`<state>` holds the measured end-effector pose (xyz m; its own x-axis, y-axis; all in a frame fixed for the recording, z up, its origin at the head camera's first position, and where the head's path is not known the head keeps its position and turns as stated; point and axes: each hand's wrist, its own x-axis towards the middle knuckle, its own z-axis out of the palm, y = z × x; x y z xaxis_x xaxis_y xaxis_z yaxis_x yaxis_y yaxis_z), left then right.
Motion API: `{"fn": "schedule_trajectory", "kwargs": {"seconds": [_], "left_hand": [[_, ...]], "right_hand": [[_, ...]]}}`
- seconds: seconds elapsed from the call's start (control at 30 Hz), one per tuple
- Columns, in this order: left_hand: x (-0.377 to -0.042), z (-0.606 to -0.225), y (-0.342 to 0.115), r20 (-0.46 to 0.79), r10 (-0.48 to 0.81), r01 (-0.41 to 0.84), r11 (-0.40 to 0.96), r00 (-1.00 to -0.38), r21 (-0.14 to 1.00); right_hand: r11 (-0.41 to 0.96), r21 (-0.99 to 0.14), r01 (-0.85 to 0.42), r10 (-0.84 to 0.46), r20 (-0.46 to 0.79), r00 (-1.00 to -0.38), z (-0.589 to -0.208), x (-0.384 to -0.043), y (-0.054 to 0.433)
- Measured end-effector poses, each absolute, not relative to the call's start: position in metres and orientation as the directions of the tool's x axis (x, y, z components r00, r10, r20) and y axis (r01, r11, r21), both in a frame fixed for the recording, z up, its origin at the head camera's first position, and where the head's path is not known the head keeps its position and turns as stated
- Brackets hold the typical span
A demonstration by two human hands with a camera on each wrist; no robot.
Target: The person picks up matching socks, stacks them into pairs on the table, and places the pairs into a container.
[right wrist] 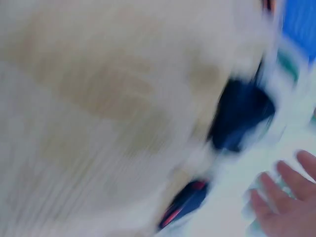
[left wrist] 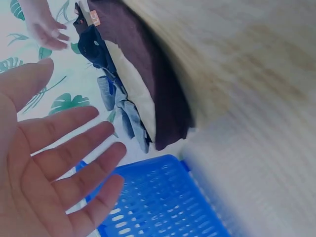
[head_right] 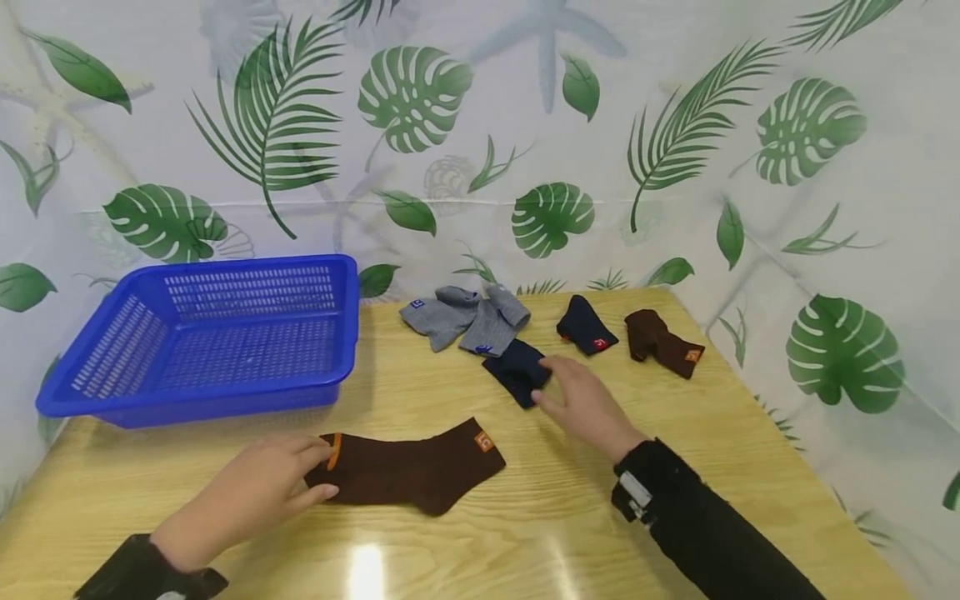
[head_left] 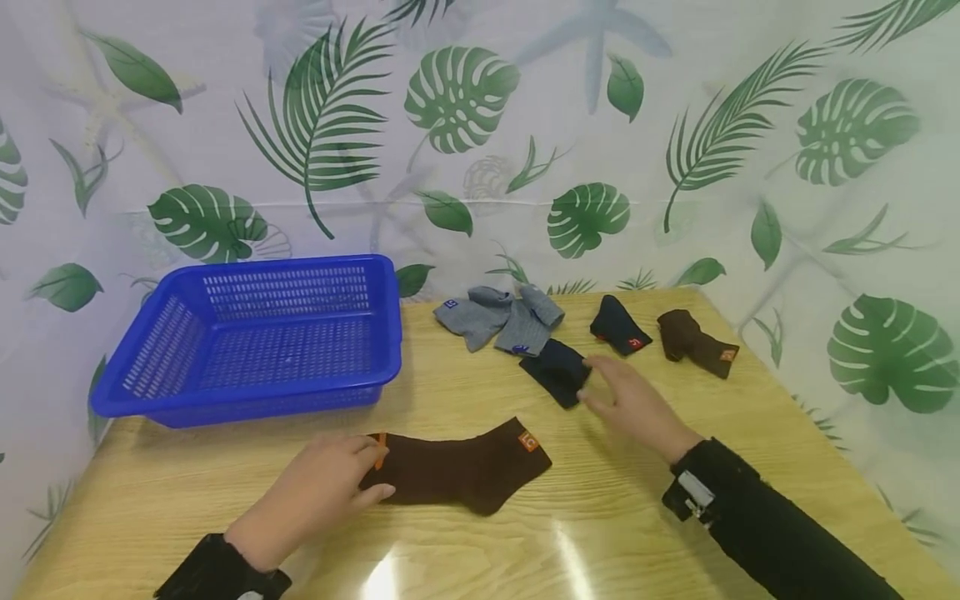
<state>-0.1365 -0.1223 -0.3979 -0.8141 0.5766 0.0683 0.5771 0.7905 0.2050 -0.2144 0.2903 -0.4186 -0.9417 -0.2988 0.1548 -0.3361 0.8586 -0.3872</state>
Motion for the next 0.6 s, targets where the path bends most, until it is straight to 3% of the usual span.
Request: {"fn": "schedule_trajectory", "kwargs": {"seconds": [0.1, 0.23, 0.43, 0.6], "left_hand": [[-0.134, -0.402, -0.125, 0.118, 0.593, 0.604, 0.774, -0.797, 0.189], [-0.133, -0.407, -0.128, 0.148, 0.562, 0.581, 0.79, -0.814, 0.195], [-0.134, -0.409, -0.128, 0.169, 0.522, 0.549, 0.807, -0.836, 0.22], [-0.137, -0.411, -0.125, 0.165, 0.515, 0.54, 0.807, -0.841, 0.237]], "right_hand": [[0.856, -0.479, -0.195, -0.05, 0.297, -0.953, -0.419, -0.233, 0.33], [0.815, -0.58, -0.019, 0.258, 0.391, -0.883, -0.426, -0.257, 0.377], [0.692, -0.672, 0.264, 0.563, 0.272, -0.781, -0.441, -0.286, 0.422], [0.586, -0.71, 0.391, 0.654, 0.129, -0.745, -0.444, -0.301, 0.424]]}}
